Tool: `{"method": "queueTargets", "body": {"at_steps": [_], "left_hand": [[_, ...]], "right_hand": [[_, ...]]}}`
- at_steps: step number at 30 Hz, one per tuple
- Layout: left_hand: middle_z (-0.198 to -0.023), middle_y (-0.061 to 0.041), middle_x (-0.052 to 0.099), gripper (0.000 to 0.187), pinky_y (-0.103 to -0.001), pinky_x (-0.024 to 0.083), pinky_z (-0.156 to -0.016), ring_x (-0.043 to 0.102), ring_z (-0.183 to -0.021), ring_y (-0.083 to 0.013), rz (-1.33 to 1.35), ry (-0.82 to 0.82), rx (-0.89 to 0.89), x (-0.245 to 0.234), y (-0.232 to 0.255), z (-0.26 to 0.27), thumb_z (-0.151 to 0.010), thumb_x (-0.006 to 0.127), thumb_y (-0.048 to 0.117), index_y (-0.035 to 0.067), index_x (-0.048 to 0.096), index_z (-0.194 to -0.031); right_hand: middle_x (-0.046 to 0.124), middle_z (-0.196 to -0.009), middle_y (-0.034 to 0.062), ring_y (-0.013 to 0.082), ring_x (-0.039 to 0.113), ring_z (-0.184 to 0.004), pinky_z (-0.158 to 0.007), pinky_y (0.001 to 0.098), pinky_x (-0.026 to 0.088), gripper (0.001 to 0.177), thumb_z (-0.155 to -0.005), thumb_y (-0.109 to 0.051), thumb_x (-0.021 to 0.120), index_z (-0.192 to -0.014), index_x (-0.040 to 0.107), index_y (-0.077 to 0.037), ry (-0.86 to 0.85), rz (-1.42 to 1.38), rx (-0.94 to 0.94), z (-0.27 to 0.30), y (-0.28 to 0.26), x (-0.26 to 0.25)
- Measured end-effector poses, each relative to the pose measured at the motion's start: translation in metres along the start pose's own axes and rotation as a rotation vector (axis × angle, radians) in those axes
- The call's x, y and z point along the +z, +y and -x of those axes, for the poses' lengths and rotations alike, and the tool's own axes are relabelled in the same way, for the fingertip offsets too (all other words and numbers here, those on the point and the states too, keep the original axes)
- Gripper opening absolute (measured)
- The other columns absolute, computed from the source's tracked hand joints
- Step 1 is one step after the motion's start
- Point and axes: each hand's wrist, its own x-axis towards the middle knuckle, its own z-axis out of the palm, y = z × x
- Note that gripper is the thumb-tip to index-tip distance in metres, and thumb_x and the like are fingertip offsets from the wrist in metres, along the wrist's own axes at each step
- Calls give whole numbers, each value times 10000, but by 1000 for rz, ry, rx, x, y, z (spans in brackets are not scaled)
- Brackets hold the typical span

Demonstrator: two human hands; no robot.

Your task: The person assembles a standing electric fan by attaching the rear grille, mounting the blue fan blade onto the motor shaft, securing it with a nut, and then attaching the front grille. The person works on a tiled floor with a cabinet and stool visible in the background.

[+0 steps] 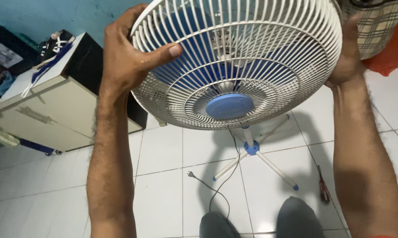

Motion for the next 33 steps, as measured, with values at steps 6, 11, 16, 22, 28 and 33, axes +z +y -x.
{"method": "queueTargets", "body": {"at_steps": [6,11,16,22,28,33], "left_hand": [[-1137,-211,775,758,-387,672,-876,825,-961,-262,4,-15,18,-2,4,1,-921,897,374,-97,588,-1427],[-1071,-177,767,718,-381,664,-832,806,-896,-235,17,-13,-16,-3,11,-3,-920,880,395,-76,593,-1380],[-999,-150,759,660,-366,661,-787,786,-823,-215,11,0,-7,-2,17,-6,-920,859,390,-58,616,-1340],[-961,-136,754,600,-348,689,-747,772,-777,-200,-74,15,10,-3,16,-7,-941,847,377,-42,640,-1317],[-927,-137,757,501,-353,658,-745,781,-772,-211,-67,13,11,-6,4,-4,-976,880,392,-21,690,-1186],[-1021,-137,729,439,-365,665,-830,787,-897,-231,-85,8,203,-4,-4,0,-1045,789,343,-49,662,-1199]], "right_hand": [[604,-1352,234,300,645,-1191,-851,392,589,962,-1065,-793,408,-1550,442,36,56,-10,-6,-4,2,-4],[606,-1397,236,293,619,-1258,-981,401,544,1006,-1044,-811,350,-1566,475,40,117,-109,52,15,22,-15],[424,-1647,232,334,489,-1511,-1192,466,496,1107,-960,-856,286,-1643,338,15,179,-237,74,46,50,-13],[382,-1677,240,342,466,-1539,-1180,447,508,1060,-992,-818,328,-1664,263,-2,421,-332,-25,68,106,9],[487,-1572,240,301,546,-1429,-1117,423,579,908,-1057,-702,351,-1627,333,3,526,-334,-48,65,112,5],[530,-1529,198,252,611,-1343,-1021,378,604,832,-1062,-626,325,-1614,371,-6,471,-413,-61,64,121,-5]]}}
